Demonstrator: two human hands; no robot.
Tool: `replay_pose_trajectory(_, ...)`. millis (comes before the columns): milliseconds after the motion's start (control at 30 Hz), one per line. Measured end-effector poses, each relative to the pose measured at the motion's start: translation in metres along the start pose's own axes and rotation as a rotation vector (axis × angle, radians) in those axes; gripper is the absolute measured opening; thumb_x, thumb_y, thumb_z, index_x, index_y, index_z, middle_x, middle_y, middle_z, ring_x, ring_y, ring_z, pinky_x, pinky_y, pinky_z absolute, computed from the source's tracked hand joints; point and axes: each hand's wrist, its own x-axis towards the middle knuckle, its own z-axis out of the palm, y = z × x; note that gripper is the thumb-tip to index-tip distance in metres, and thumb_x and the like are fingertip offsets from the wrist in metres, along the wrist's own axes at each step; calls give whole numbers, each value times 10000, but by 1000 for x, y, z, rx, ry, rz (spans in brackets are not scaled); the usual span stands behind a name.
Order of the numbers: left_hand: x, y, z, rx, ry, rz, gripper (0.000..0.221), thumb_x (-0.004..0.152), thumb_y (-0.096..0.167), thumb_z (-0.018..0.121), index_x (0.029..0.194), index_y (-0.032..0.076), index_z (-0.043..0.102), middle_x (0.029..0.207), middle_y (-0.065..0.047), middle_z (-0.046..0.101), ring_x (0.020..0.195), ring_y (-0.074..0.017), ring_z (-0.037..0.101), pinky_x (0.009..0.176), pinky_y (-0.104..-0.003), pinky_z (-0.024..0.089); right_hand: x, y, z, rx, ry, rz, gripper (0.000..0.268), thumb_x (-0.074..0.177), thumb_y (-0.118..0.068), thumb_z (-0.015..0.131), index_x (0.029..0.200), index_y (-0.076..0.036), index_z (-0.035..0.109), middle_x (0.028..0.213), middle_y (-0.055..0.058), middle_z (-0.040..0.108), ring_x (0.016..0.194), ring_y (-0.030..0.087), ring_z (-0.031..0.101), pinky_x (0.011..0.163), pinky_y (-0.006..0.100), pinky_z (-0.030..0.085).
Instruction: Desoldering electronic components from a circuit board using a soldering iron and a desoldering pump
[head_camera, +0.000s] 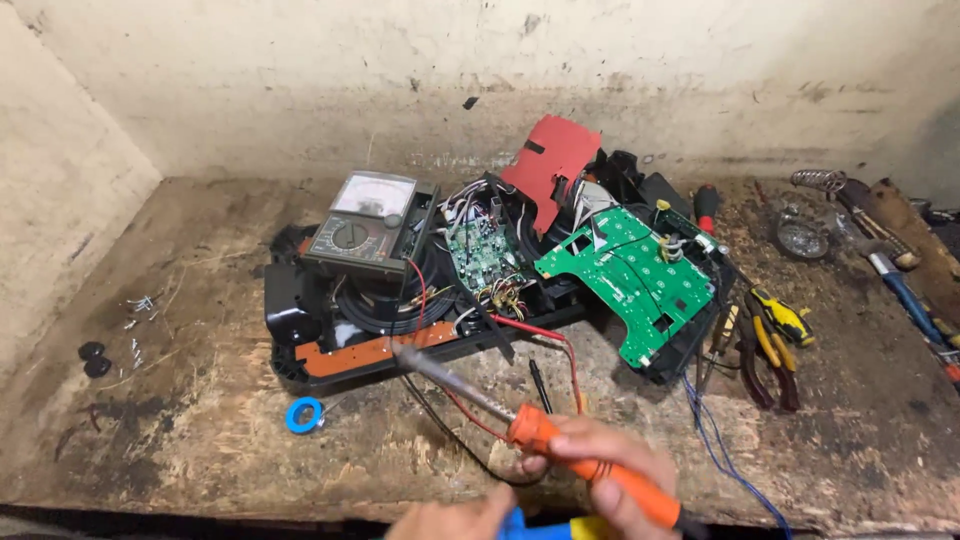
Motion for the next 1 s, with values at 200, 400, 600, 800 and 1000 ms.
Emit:
replay_pose_trajectory(200, 24, 13, -1, 118, 402, -3, 332, 794, 364, 360, 1116, 288, 386, 666, -49, 531, 413, -290, 490, 346, -454, 383, -8, 23, -11, -218, -8, -56, 356, 840, -315, 485, 926, 19, 575, 829, 205, 613, 801, 285, 616, 760, 340, 480)
replay_pose_trajectory(400, 31, -24, -65, -173, -267, 141, 375, 746, 270, 542, 1076, 212, 373, 785, -84, 541, 736, -269, 533, 631, -384, 408, 11, 26, -47, -303, 89, -26, 383, 846, -325, 456, 976, 27, 534, 950, 227, 583, 854, 300, 615, 719, 332, 543)
replay_pose_trajectory(600, 42, -26, -142, -1195, 146, 519, 484, 684, 372, 571, 1064, 141, 382, 801, -16, 488, 645, -109, 480, 574, -226, 397, 9, 42, -113, -603, 384, -149, 378, 769, -307, 479, 867, 53, 540, 751, 199, 547, 882, 323, 537, 615, 327, 525)
replay_pose_trajectory(800, 138, -11, -194, -1943, 1184, 1009, 503, 726, 545, 419, 948, 94, 408, 598, -26, 395, 369, -113, 388, 309, -237, 341, 14, 51, -120, -851, 505, -82, 305, 732, -167, 464, 873, 97, 523, 837, 252, 517, 785, 276, 540, 610, 289, 470)
replay_pose_trajectory(1000, 181, -2, -196, -1939, 1310, 865, 474, 790, 500, 317, 986, 72, 369, 631, -44, 378, 366, -120, 374, 317, -255, 370, 20, 61, -123, -795, 550, -127, 313, 746, -226, 471, 852, 65, 517, 621, 157, 489, 728, 286, 525, 732, 319, 472)
